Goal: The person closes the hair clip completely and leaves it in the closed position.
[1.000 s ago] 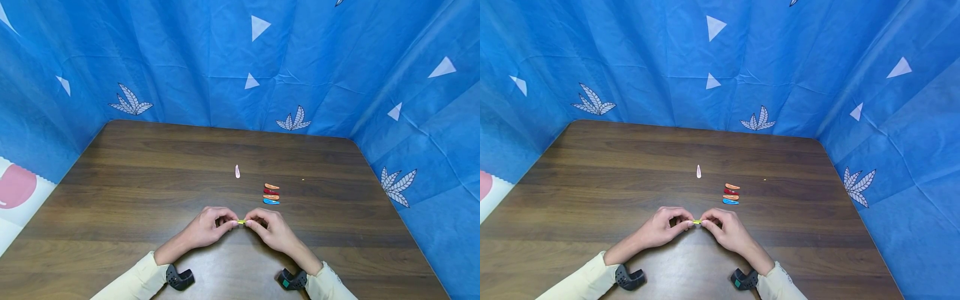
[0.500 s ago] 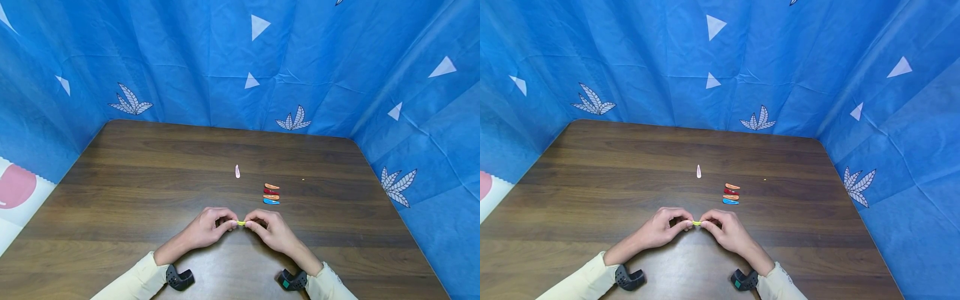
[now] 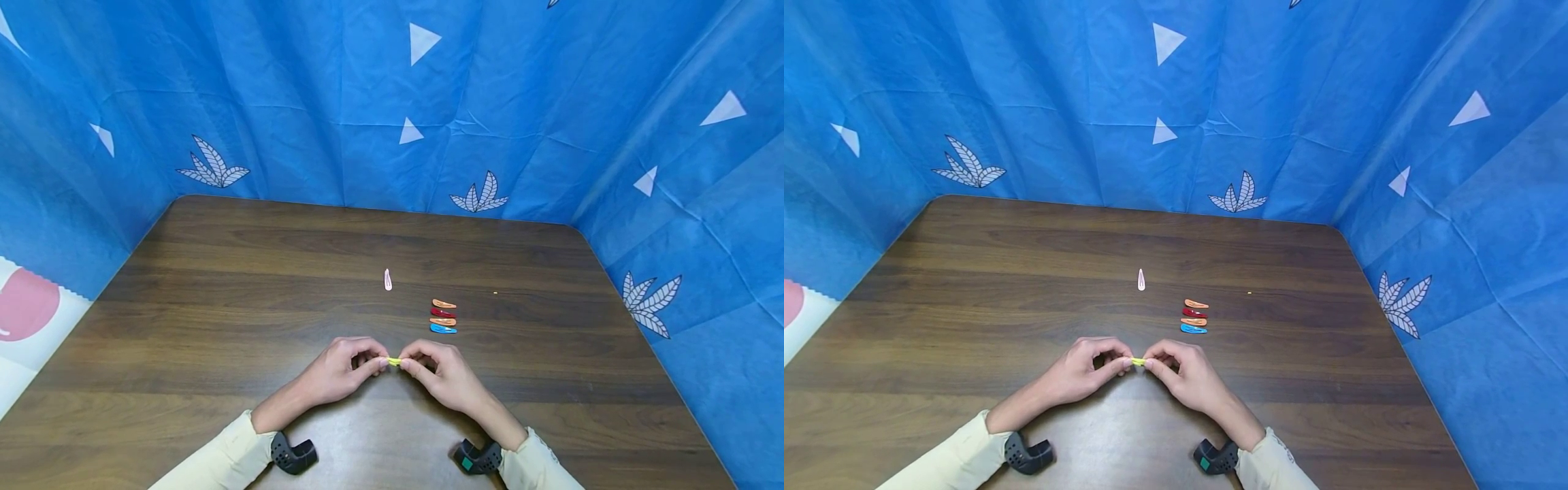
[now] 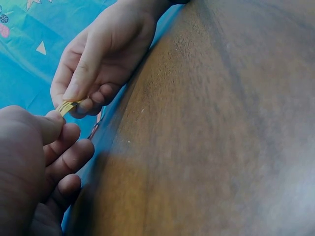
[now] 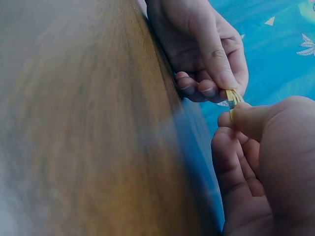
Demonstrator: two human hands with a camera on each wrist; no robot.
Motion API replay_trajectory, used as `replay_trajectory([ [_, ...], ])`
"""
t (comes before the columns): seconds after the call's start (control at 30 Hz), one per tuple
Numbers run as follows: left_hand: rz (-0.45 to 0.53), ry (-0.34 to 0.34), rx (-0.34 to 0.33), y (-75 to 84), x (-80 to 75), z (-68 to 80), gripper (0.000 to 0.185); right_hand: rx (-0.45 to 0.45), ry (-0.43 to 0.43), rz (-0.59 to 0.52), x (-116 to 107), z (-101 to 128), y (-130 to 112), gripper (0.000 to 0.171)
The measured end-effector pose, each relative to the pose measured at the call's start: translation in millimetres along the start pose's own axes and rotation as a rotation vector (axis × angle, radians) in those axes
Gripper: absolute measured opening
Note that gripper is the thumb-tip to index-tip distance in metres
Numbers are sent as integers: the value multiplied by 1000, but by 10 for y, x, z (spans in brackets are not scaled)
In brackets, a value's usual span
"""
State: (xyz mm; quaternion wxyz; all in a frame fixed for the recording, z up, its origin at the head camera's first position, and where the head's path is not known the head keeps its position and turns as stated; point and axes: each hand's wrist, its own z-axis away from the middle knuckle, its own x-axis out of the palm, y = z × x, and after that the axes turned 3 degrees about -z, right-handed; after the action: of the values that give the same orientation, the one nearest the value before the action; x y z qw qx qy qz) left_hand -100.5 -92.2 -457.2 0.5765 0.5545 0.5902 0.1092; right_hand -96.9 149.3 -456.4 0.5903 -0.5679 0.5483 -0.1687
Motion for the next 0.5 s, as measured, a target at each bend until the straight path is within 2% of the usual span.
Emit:
replay_trajectory([
  [0.3, 3, 10, -12, -12, 14, -6, 4, 55, -3, -42, 1, 2, -18, 4],
  [0.5, 6, 25, 13, -23, 21, -7, 4, 70, -10, -70, -4, 5, -28, 3],
])
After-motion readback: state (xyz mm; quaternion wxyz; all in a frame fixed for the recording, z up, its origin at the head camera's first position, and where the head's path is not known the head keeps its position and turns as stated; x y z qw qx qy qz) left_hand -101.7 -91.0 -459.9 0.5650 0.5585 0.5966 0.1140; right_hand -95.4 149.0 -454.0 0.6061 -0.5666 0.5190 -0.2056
